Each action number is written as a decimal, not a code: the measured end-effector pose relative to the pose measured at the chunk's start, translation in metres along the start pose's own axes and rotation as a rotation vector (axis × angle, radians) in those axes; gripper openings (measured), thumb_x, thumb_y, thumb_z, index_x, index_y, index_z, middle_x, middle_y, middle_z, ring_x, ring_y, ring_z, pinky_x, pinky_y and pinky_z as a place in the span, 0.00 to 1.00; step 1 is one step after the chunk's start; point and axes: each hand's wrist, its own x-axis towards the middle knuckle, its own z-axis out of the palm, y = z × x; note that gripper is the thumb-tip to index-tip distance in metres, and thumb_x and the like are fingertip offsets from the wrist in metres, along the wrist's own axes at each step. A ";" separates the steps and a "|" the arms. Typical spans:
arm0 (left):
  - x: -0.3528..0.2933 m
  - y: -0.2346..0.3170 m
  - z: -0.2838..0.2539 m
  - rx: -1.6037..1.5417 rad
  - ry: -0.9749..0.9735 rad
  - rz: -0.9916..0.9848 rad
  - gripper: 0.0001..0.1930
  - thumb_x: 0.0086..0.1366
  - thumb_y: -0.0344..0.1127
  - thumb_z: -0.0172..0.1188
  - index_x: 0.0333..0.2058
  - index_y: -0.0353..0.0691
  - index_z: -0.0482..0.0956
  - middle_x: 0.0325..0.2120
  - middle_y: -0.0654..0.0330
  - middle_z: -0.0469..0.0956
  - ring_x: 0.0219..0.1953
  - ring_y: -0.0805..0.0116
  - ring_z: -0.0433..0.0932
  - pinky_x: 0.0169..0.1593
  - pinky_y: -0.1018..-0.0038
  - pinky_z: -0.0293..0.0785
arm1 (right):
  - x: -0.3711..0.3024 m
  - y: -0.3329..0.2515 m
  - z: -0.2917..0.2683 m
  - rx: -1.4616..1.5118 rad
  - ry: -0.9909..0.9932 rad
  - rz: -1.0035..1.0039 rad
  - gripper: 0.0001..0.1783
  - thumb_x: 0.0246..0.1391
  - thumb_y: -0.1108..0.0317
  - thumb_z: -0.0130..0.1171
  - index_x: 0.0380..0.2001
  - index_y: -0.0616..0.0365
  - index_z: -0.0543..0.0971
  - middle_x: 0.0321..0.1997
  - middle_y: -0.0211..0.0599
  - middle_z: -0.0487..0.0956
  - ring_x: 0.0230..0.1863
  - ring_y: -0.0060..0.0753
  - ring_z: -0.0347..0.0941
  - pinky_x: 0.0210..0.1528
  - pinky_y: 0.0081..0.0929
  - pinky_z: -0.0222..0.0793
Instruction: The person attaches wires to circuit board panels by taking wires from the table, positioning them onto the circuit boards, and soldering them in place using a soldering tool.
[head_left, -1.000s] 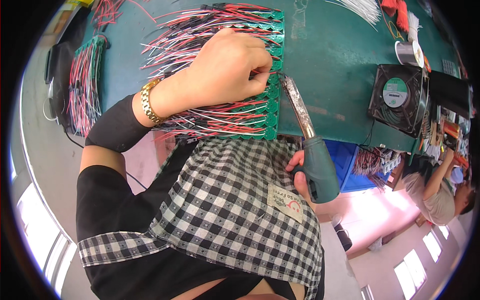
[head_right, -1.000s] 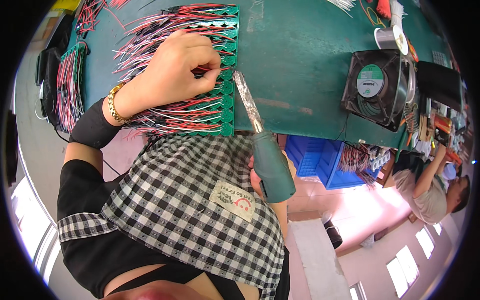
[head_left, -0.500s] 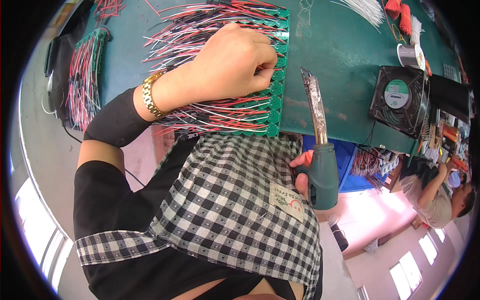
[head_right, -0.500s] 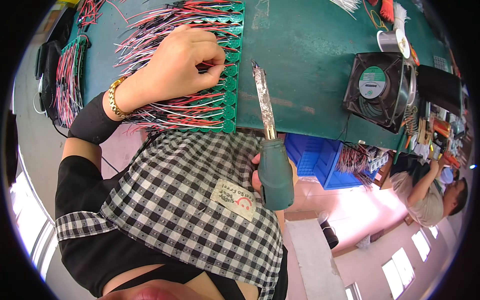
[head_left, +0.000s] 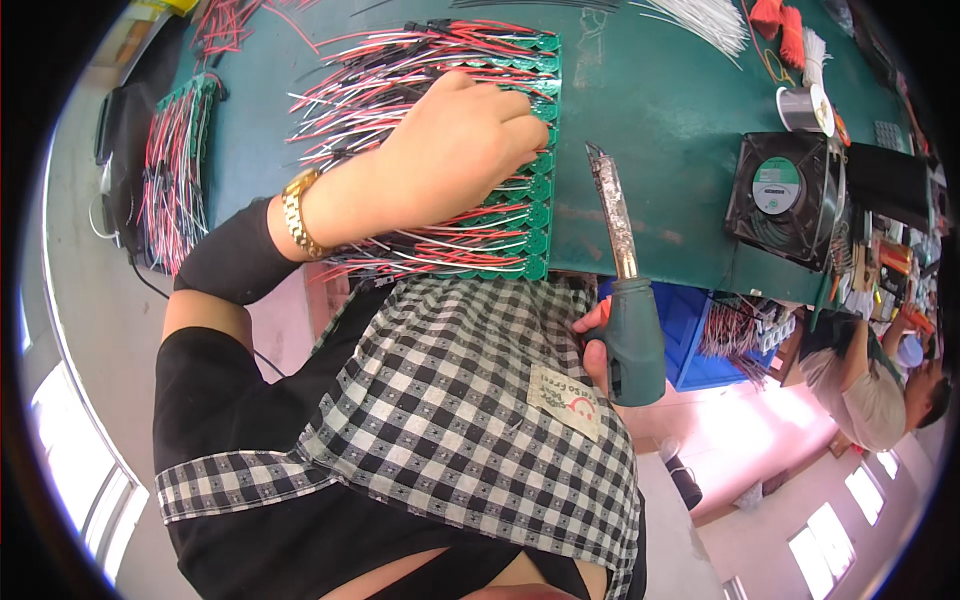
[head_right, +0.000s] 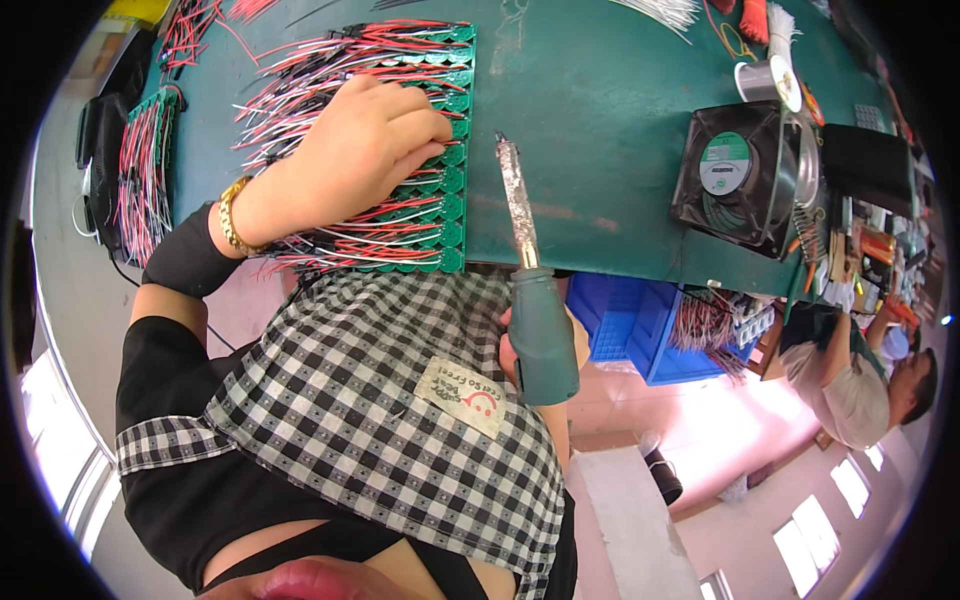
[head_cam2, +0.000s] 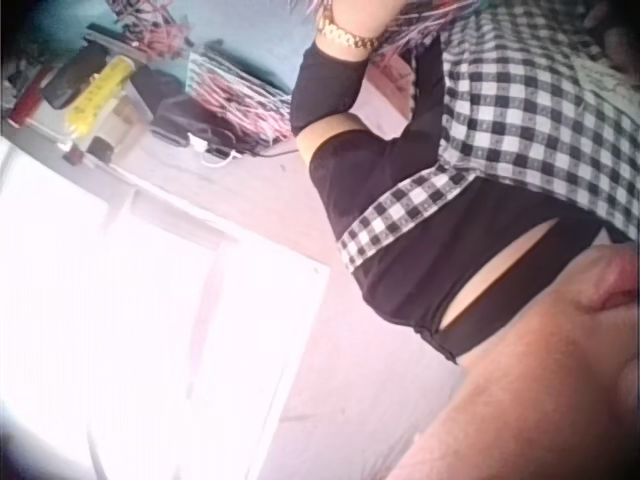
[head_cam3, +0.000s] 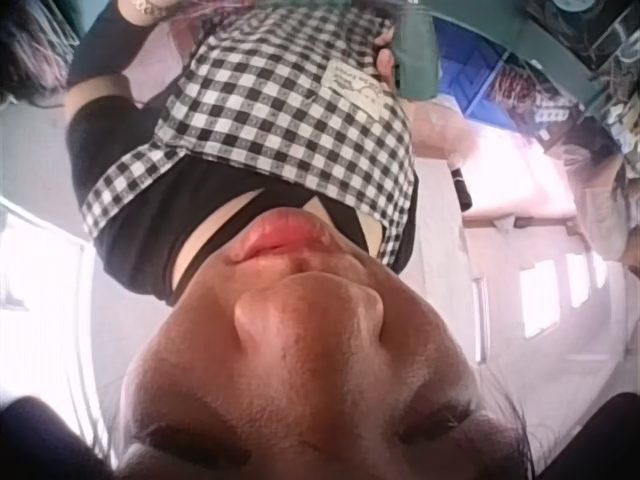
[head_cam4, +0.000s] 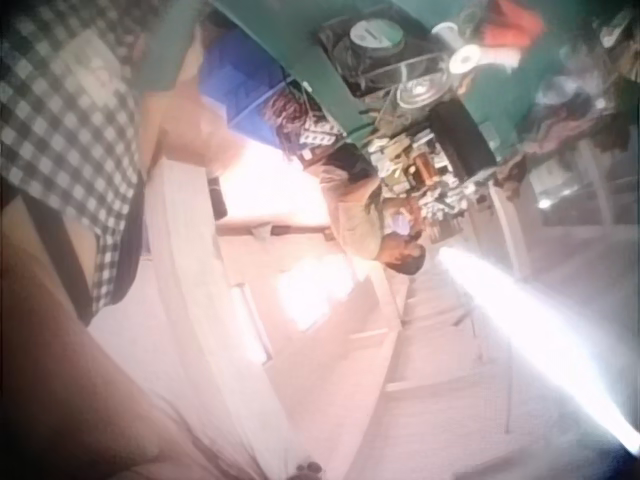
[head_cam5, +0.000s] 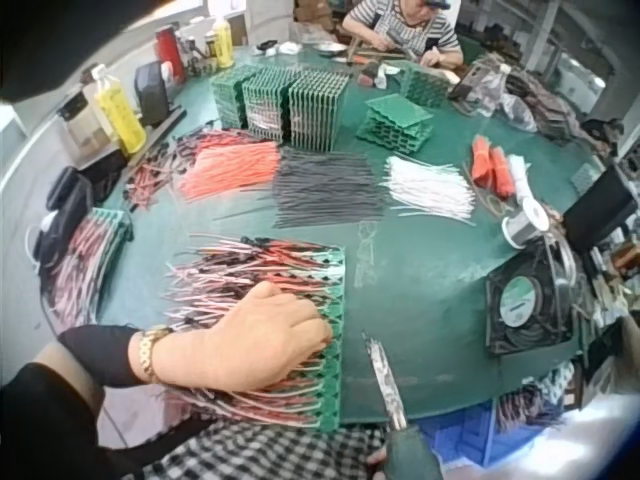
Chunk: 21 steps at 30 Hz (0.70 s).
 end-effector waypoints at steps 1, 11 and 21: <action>-0.002 0.002 0.000 0.036 -0.013 -0.018 0.08 0.54 0.29 0.59 0.35 0.41 0.75 0.25 0.64 0.70 0.30 0.65 0.71 0.37 0.69 0.60 | -0.003 0.004 -0.001 -0.001 0.008 -0.005 0.24 0.51 0.62 0.59 0.47 0.67 0.67 0.33 0.41 0.74 0.31 0.29 0.71 0.35 0.27 0.68; 0.005 0.010 0.005 -0.160 0.113 -0.146 0.12 0.56 0.26 0.58 0.40 0.43 0.75 0.32 0.63 0.73 0.32 0.65 0.71 0.40 0.71 0.61 | 0.003 -0.003 0.004 0.034 0.069 0.123 0.23 0.49 0.59 0.59 0.42 0.66 0.70 0.30 0.40 0.74 0.30 0.28 0.69 0.35 0.25 0.66; 0.004 0.005 0.005 -0.156 0.094 -0.071 0.05 0.49 0.28 0.64 0.23 0.44 0.75 0.21 0.68 0.71 0.21 0.71 0.68 0.33 0.74 0.59 | 0.008 -0.026 0.010 0.333 0.208 0.080 0.26 0.51 0.53 0.60 0.42 0.67 0.71 0.29 0.40 0.74 0.30 0.29 0.69 0.35 0.25 0.64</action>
